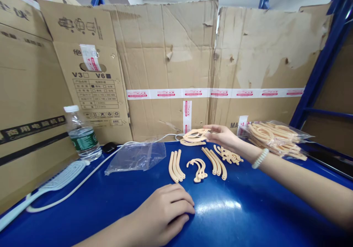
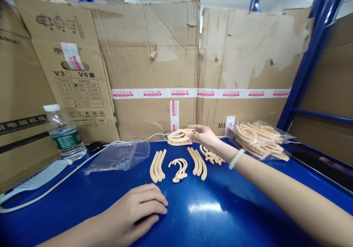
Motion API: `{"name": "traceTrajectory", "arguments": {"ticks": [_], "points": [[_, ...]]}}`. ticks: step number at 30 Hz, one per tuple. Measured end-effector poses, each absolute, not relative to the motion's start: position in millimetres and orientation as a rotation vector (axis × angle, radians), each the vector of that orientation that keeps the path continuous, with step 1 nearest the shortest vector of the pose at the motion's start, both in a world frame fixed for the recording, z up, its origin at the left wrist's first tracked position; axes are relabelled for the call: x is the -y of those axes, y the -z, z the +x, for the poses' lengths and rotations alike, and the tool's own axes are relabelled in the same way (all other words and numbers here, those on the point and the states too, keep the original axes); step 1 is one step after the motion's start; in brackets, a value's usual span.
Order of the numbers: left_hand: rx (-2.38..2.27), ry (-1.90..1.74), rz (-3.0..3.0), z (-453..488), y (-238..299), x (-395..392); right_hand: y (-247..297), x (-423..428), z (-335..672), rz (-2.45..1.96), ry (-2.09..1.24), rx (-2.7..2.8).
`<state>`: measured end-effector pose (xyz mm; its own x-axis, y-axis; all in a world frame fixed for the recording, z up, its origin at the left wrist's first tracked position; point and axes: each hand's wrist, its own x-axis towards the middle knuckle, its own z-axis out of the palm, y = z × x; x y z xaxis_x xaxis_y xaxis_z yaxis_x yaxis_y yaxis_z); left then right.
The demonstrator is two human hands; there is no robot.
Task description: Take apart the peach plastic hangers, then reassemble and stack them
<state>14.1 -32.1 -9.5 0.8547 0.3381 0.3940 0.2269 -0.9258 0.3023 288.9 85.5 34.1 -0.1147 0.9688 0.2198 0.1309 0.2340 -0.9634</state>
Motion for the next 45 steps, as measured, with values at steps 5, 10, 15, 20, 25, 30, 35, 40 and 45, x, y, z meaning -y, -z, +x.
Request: {"name": "traceTrajectory", "arguments": {"ticks": [5, 10, 15, 20, 25, 30, 35, 40, 45], "points": [[-0.822, -1.027, 2.256, 23, 10, 37, -42, -22, 298, -0.994, -1.153, 1.415], [-0.985, -0.984, 1.726, 38, 16, 44, -29, 33, 286, -1.047, -1.02, 1.628], [-0.927, -0.867, 1.788, 48, 18, 53, -10, 62, 272, -1.013, -1.053, 1.732], [-0.92, -0.85, 1.835, 50, 15, 59, -8, 65, 270, -0.95, -1.138, 1.586], [-0.908, -1.06, 1.594, 46, 11, 57, -15, 56, 271, -1.062, -1.318, 1.436], [-0.993, -1.232, 1.468, 42, 9, 48, -13, 46, 277, -1.087, -1.385, 1.381], [-0.984, -1.232, 1.473, 40, 10, 44, -7, 38, 286, -1.045, -1.382, 1.413], [-0.957, -1.209, 1.476, 38, 13, 45, -5, 37, 290, -1.057, -1.361, 1.362], [-0.984, -1.18, 1.508, 37, 13, 45, -9, 35, 293, -1.019, -1.403, 1.214]]}}
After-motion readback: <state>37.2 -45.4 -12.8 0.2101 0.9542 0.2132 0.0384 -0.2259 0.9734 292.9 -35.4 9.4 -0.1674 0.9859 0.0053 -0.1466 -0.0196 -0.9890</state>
